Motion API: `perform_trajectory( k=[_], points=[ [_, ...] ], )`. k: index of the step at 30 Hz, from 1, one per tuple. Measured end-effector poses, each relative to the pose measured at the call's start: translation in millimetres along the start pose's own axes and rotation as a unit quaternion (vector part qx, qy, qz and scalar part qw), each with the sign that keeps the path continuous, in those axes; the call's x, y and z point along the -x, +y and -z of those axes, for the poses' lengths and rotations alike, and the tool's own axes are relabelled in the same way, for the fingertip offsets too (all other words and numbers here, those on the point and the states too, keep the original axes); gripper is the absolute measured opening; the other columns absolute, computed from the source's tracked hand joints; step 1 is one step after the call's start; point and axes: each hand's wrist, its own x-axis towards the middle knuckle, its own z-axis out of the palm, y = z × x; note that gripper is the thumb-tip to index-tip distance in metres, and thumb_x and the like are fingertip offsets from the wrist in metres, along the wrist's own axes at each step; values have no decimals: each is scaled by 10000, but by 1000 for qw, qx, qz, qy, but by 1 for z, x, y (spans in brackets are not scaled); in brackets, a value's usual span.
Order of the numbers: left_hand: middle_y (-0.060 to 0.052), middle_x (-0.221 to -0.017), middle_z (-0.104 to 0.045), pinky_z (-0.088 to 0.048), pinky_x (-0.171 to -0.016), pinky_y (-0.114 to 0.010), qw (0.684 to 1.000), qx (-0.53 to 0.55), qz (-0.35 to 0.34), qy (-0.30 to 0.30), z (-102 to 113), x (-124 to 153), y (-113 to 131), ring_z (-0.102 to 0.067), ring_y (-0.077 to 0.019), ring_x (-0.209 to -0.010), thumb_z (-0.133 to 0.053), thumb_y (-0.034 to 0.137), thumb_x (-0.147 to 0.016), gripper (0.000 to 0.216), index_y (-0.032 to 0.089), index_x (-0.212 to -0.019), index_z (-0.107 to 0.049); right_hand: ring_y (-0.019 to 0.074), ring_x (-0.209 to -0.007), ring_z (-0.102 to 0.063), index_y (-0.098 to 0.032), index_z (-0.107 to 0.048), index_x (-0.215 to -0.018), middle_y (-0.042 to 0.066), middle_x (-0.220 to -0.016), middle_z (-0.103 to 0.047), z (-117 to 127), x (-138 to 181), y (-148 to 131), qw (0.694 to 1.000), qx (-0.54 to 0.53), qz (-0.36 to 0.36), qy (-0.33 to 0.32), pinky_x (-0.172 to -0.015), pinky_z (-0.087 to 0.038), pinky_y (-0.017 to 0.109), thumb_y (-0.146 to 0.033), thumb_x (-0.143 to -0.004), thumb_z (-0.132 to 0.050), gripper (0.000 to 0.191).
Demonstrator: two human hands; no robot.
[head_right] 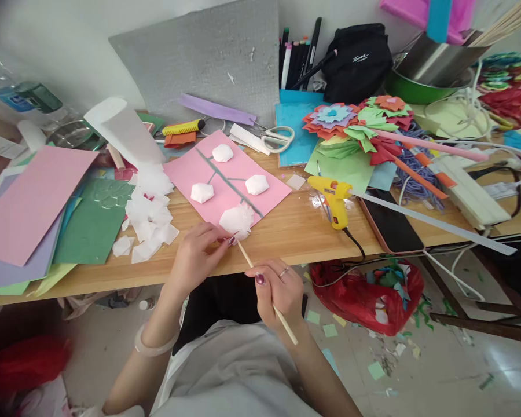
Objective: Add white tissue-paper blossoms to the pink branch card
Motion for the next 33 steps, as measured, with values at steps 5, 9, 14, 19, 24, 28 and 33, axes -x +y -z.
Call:
perform_trajectory(
  k=[5,9,14,19,24,28,33],
  points=[
    [-55,-890,-639,-477,-752,-341,999,-29,40,18,-1,5,-3,-604,-206,-817,-600,203,-887,180,180,-1063,-572,171,-727,-625,-200,-648,-894,47,-778,-686,-8,1,5,1000,25,-16,-6,-688,-492,301,-110,-956,-406,265],
    [-168,-1237,-606,-451,-937,-454,993,-102,38,34,-4,10,-10,-562,-307,-1142,-600,278,-902,428,176,-1290,-451,172,-742,-624,-202,-647,-897,48,-787,-676,-12,1,4,999,35,-26,-8,-696,-487,300,-118,-966,-410,260],
    [-228,-1437,-514,-296,-1108,-548,991,-124,53,-4,-12,9,-17,-437,-352,-1373,-590,353,-925,669,152,-1468,-257,171,-745,-613,-193,-632,-899,50,-785,-673,-18,-1,0,997,72,-29,1,-703,-480,295,-105,-969,-416,244],
    [-206,-1464,-514,-197,-1146,-601,988,-113,100,-36,-13,7,-14,-460,-340,-1370,-583,311,-918,718,186,-1510,-196,170,-747,-596,-192,-602,-878,52,-780,-646,-28,-2,-2,994,104,-25,-6,-704,-481,290,-101,-972,-405,236],
    [-198,-1475,-508,-168,-1156,-616,987,-108,114,-45,-13,6,-12,-447,-337,-1388,-559,319,-920,697,182,-1511,-216,177,-734,-563,-195,-575,-831,59,-781,-623,-36,-2,1,992,125,-21,-7,-679,-460,305,-131,-979,-411,230],
    [-197,-1477,-506,-159,-1161,-619,986,-108,118,-43,-13,5,-12,-440,-329,-1394,-561,328,-916,692,181,-1504,-226,174,-749,-569,-198,-582,-843,59,-797,-637,-34,0,1,993,117,-19,-3,-699,-464,307,-122,-978,-405,235],
    [-194,-1475,-506,-162,-1164,-623,985,-109,124,-50,-11,4,-12,-429,-329,-1403,-570,338,-906,699,191,-1501,-234,169,-789,-614,-205,-614,-863,48,-806,-653,-23,11,-2,996,77,-40,5,-725,-491,304,-105,-967,-398,259]
  ],
)
